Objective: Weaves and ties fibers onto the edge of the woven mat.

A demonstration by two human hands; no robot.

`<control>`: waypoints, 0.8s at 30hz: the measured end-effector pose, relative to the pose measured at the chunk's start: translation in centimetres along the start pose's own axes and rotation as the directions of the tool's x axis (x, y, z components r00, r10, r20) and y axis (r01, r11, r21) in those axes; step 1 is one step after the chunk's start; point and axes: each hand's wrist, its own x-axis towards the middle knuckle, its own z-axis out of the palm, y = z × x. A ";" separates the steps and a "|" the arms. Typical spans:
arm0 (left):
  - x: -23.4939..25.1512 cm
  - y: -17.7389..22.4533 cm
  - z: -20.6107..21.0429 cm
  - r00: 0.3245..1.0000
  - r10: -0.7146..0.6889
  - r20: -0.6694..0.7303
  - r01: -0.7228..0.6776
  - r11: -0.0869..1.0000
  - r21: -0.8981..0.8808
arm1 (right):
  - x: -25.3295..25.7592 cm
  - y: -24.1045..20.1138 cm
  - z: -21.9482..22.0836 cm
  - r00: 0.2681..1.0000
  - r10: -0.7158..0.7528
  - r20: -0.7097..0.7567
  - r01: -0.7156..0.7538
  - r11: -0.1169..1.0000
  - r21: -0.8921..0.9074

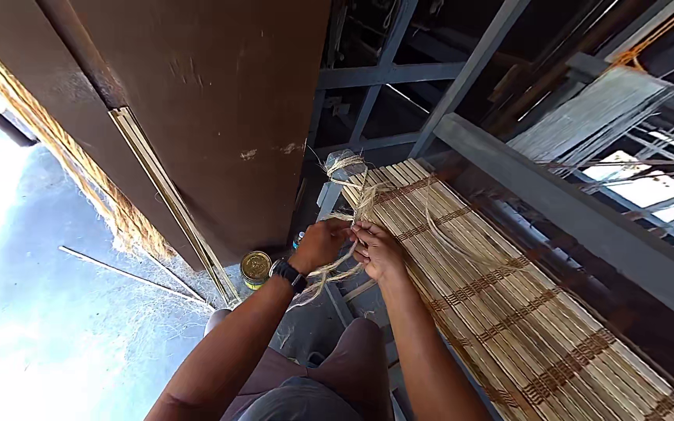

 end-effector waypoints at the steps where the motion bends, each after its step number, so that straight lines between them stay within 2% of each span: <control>1: 0.6 -0.2 0.1 0.999 -0.023 0.047 0.028 0.994 -0.107 | 0.0 0.0 0.0 1.000 -0.015 -0.001 0.015 1.000 -0.026; 3: 1.4 -0.5 0.0 0.995 -0.056 0.079 0.070 0.979 -0.193 | 0.1 -0.1 -0.3 0.999 -0.050 -0.002 0.049 0.995 -0.090; 5: 2.0 -0.6 -0.7 0.994 -0.049 0.098 0.057 0.996 -0.074 | 0.1 -0.2 -0.6 0.996 -0.083 0.013 0.084 0.982 -0.171; 7: 2.4 -0.6 -1.4 0.994 0.009 0.108 -0.018 0.996 0.086 | 0.3 -0.1 -0.9 0.993 -0.113 0.044 0.121 0.961 -0.251; 9: 2.9 -0.9 -1.6 0.991 0.066 0.115 -0.084 0.984 0.155 | 0.5 0.1 -1.0 0.986 -0.151 0.063 0.164 0.932 -0.323; 15: 3.4 -0.9 -0.6 0.986 0.125 0.107 -0.139 0.982 0.131 | 0.4 0.7 -1.3 0.957 -0.271 0.104 0.290 0.864 -0.412; 21: 2.8 -0.2 -1.6 0.977 0.190 0.098 -0.209 0.946 0.249 | -0.1 0.0 -1.6 0.952 -0.239 0.193 0.307 0.728 -0.613; 24: 2.6 0.3 -2.1 0.964 0.235 0.126 -0.263 0.916 0.302 | -0.7 -0.8 -1.4 0.957 -0.186 0.221 0.285 0.737 -0.612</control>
